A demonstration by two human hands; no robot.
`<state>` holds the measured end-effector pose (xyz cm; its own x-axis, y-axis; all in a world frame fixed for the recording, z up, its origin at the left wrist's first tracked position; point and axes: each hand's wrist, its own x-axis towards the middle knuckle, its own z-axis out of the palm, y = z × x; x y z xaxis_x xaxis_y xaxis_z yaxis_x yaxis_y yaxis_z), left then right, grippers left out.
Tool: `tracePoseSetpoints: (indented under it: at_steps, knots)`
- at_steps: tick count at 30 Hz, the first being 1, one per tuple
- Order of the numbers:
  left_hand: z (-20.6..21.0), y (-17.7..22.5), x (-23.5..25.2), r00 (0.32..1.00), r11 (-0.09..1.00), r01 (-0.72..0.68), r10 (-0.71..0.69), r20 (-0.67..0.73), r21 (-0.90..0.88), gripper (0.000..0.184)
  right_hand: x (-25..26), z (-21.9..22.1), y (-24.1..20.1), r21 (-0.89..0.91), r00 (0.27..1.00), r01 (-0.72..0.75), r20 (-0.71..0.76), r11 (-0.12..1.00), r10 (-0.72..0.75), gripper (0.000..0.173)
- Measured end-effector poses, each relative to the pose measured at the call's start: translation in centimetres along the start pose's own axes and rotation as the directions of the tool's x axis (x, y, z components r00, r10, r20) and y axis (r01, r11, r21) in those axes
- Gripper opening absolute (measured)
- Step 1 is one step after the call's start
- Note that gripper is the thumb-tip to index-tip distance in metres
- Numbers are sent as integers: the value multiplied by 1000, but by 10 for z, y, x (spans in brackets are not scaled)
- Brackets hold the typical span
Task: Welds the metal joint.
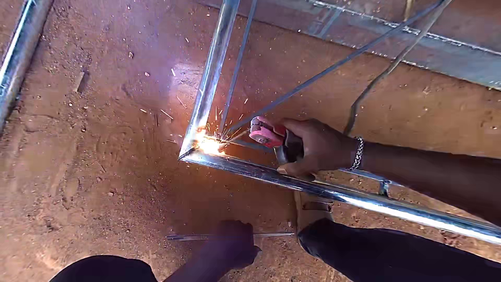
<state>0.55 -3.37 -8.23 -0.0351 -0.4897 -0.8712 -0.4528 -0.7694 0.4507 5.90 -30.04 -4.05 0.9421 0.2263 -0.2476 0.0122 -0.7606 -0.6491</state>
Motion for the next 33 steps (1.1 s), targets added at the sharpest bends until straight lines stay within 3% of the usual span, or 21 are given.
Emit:
tracePoseSetpoints:
  at_steps: [8, 28, 33]
  knots:
    - [1, -2, -1, 1000, 1000, -6, 6, -16, -21, 52, 0, 1, 2, 15, 1000, 18, -6, 1000, -18, 75]
    - [1, 0, -4, 1000, 1000, 6, -6, -28, -12, 52, 1, 0, 0, -4, 1000, 0, 24, 1000, 0, 62]
    - [1, -1, -4, 1000, 1000, -3, 3, -16, 9, 53, 1, -1, -3, -32, 999, -16, 31, 999, 17, 67]
